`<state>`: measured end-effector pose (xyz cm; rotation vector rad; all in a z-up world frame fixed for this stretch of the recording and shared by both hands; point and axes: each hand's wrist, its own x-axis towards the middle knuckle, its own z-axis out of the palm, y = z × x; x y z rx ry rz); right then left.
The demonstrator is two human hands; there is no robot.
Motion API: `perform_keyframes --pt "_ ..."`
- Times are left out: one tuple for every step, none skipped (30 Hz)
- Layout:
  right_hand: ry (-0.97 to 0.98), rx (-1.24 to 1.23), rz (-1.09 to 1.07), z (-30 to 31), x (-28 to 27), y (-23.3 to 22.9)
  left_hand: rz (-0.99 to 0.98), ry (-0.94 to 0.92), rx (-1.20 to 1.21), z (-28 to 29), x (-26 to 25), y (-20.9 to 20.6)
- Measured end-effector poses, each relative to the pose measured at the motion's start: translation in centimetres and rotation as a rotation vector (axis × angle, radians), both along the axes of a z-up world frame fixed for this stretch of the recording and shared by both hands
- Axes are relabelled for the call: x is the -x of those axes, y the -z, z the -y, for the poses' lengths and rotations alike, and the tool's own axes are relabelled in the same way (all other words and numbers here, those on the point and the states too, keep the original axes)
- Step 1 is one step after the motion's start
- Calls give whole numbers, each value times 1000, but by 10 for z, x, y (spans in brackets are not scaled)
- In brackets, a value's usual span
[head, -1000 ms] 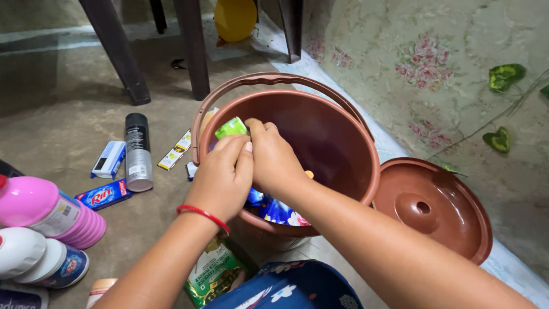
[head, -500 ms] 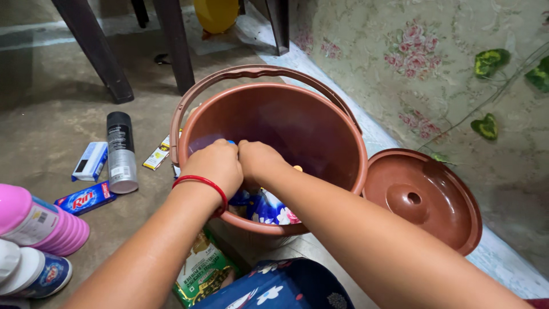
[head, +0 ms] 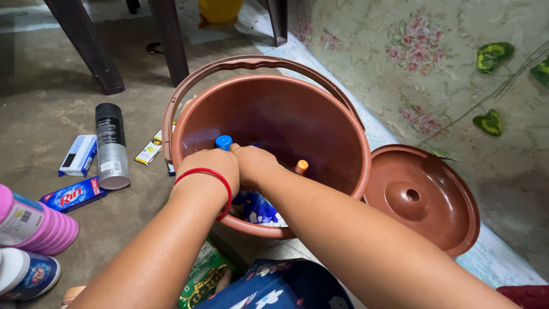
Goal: The person packs various household items into a brown bucket. They pick up items like a green packet, a blue box, a plastic bag, a spray can, and several bottles from the floor and place them inside the bucket.
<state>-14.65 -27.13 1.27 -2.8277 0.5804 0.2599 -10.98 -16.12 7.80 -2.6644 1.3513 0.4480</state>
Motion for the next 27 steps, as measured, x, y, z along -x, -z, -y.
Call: perform_keyframes --pt "28 -26 19 0 0 0 9 8 24 0 0 1" --pt "56 -51 38 1 1 -1 19 16 48 0 -1 3" --pt "84 -76 58 2 1 -2 28 23 72 0 -1 4" --pt "106 -52 56 2 2 -4 37 28 117 0 -2 6" --pt "126 -29 55 2 2 -6 46 33 162 -1 -2 7" --pt "147 -6 54 2 2 -9 56 37 206 -2 -3 8" --pt "147 16 69 2 2 -12 60 35 246 -3 -4 9" --pt "146 37 84 3 2 -15 63 34 285 -4 -4 10" --pt "145 59 99 2 2 -18 67 32 325 -5 -5 10" --pt "138 49 131 3 4 -21 63 29 376 -6 -5 11" --pt "130 40 162 3 6 -24 59 26 427 -6 -5 12" --pt "122 31 194 4 8 -28 55 23 478 -6 -5 12" --pt "134 11 234 3 10 -31 55 26 538 -7 -6 13" --pt "145 -10 273 3 11 -33 54 29 598 -9 -6 14" --pt "156 -30 314 2 12 -36 55 33 658 -10 -6 15" --pt "168 -46 342 2 13 -39 58 44 716 -11 -6 16" --pt "180 -61 370 1 14 -42 61 55 775 -13 -7 17" --pt "193 -77 398 0 15 -44 63 67 833 -14 -7 18" --pt "191 -79 422 -1 16 -46 60 68 872 -15 -7 19" --pt "189 -82 447 -3 16 -48 57 68 911 -16 -7 20" --pt "188 -84 472 -5 17 -50 55 69 951 -17 -7 20" --pt "188 -82 491 -7 17 -51 48 66 975 -19 -8 21" --pt "189 -80 508 -10 18 -53 39 63 999 -20 -8 22" --pt "191 -79 526 -12 18 -54 30 60 1023 -21 -8 23" --pt "184 -75 543 -15 19 -56 35 63 1045 -23 -9 23" --pt "176 -72 561 -18 19 -58 41 66 1066 -25 -11 24" --pt "169 -69 578 -21 19 -60 46 68 1088 -27 -12 25"
